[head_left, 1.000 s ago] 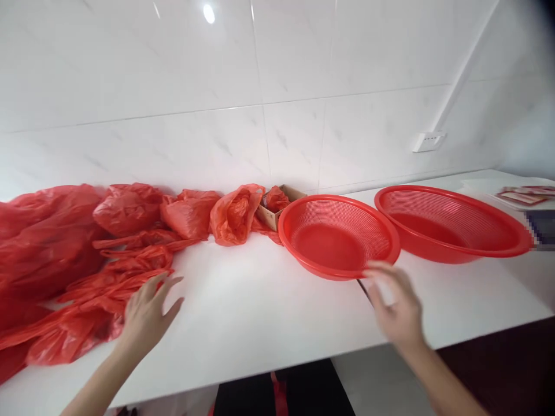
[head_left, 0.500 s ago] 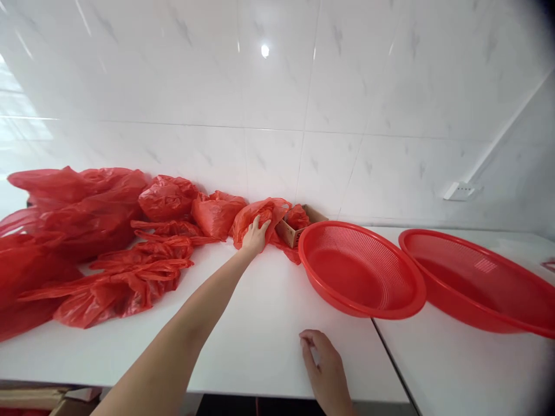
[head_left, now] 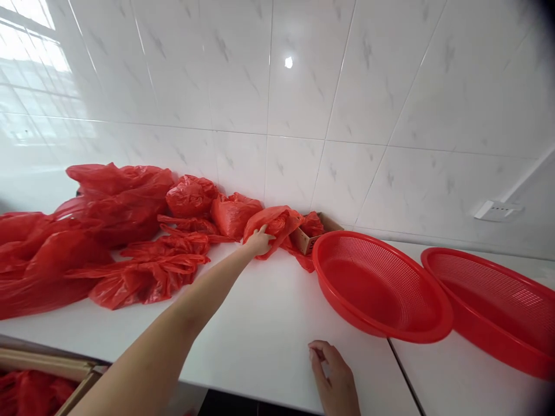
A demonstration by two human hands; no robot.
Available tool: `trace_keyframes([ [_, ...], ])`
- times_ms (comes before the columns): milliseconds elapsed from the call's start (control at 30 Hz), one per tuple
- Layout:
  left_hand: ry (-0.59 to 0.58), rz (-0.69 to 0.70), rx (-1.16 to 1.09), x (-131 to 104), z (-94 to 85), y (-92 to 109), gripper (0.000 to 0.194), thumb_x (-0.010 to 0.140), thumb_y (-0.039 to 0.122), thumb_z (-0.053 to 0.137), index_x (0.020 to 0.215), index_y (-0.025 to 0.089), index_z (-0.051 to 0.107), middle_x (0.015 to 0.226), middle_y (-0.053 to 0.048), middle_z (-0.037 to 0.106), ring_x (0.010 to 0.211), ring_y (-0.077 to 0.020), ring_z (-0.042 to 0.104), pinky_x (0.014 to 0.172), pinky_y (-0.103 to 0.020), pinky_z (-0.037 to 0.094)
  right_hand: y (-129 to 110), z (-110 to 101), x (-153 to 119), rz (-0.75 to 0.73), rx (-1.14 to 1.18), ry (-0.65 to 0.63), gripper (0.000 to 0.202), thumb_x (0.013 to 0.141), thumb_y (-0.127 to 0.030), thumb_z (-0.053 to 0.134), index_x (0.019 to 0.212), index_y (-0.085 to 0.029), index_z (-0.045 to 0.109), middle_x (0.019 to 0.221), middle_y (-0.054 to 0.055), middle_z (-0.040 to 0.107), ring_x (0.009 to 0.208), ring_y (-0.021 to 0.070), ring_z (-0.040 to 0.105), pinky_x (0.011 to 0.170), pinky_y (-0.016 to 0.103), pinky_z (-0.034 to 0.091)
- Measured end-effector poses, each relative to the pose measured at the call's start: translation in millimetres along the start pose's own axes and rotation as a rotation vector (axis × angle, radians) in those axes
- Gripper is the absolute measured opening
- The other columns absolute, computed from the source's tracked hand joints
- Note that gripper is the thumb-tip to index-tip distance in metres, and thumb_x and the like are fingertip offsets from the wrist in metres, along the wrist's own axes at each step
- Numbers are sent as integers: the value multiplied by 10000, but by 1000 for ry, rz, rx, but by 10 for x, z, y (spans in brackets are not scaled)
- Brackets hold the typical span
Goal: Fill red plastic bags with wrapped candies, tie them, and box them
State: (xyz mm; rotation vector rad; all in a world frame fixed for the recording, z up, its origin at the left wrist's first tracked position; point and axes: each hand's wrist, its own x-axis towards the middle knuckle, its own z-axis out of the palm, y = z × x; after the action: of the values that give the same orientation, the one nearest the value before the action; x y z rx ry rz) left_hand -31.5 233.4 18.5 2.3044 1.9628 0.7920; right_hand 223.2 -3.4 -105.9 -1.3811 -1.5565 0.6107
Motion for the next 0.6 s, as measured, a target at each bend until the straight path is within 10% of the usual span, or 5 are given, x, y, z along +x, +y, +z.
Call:
trace_keyframes([
  [200,-21,-105,-95,98,15,200,359,906,330,595,1218,153,568,1221,-104,592,1028,-232,615,854,-434,533,28,-16,4,-18,-43,21,349,906,-516,465,884,-234,670,845,44,687,721,180,611,555,254,470],
  [433,280,-72,-332,535,-772,245,341,919,338,571,1216,171,574,1257,-101,580,1074,-239,597,899,-461,509,84,-83,43,-113,-112,-96,272,927,-420,464,918,-233,660,862,45,695,737,171,644,608,247,517],
  [600,449,-67,-566,354,-1042,227,300,892,283,580,1161,162,635,1207,-116,643,1103,-250,599,970,-466,460,71,-82,40,-84,-121,-112,282,926,-440,456,929,-239,653,896,47,692,759,180,642,614,265,514],
])
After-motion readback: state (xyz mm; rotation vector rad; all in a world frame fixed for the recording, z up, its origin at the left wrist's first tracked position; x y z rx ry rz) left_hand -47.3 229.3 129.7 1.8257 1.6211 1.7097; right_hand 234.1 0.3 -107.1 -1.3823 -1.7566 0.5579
